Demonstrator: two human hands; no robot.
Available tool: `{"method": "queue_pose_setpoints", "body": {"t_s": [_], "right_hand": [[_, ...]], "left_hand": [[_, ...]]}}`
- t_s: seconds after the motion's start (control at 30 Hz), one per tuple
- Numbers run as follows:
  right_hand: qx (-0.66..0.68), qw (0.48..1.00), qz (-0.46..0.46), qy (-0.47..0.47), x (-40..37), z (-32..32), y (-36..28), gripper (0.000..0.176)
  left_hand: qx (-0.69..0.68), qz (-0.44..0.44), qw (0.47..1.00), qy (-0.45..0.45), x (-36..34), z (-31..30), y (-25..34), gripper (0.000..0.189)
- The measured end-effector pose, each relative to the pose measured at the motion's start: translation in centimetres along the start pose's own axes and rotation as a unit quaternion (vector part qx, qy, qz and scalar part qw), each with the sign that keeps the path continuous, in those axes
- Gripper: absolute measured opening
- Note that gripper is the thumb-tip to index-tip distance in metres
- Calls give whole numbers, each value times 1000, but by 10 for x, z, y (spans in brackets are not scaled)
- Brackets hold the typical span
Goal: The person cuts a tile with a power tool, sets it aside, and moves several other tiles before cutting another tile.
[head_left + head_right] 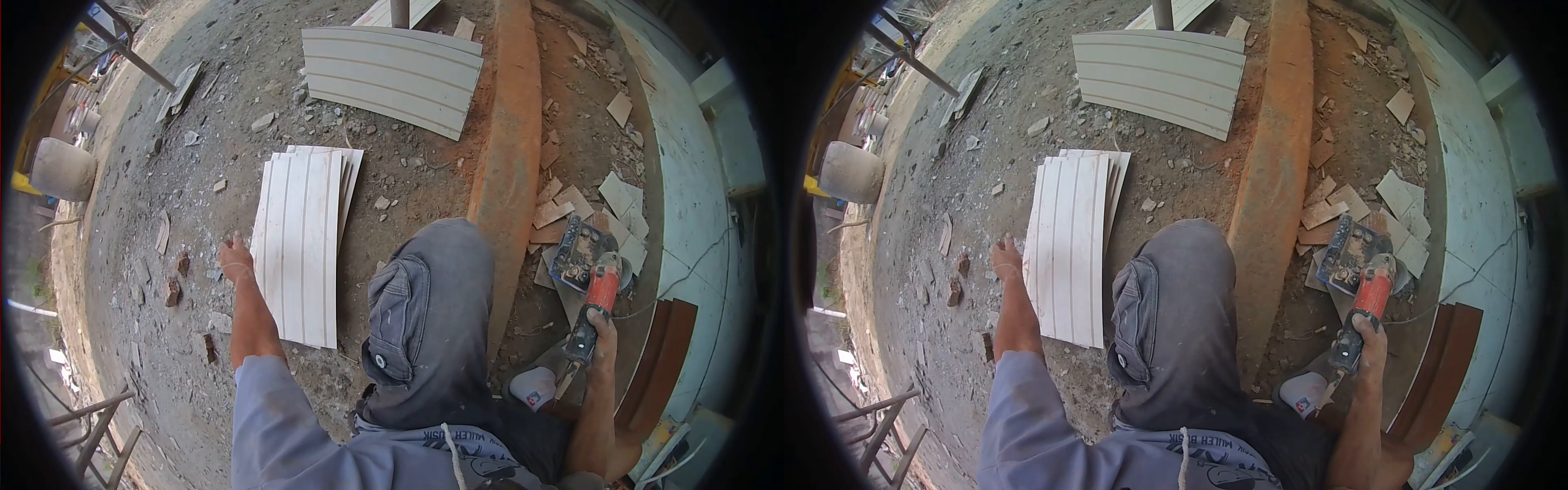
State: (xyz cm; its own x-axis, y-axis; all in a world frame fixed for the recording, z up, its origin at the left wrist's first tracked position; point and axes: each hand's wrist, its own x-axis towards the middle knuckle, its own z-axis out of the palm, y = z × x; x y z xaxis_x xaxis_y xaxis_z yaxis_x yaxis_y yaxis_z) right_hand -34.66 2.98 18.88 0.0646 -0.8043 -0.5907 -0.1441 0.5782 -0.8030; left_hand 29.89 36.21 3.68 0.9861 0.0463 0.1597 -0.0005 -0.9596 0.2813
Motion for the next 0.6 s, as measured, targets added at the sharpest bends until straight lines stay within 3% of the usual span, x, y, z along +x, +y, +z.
{"method": "queue_pose_setpoints", "body": {"t_s": [0.2,0.3,0.4,0.6], "right_hand": [[15,1000,3,-8,-1,3,-5,37],[20,1000,5,-8,2,2,-4,38],[36,999,24,7,6,4,-6,36],[26,999,43,11,19,1,-7,39]], "left_hand": [[-118,55,990,-44,-12,15,147,58],[-182,150,969,-78,-35,43,244,55],[-209,272,934,-96,-87,25,359,53],[-143,350,921,-92,-179,26,535,88]]}}
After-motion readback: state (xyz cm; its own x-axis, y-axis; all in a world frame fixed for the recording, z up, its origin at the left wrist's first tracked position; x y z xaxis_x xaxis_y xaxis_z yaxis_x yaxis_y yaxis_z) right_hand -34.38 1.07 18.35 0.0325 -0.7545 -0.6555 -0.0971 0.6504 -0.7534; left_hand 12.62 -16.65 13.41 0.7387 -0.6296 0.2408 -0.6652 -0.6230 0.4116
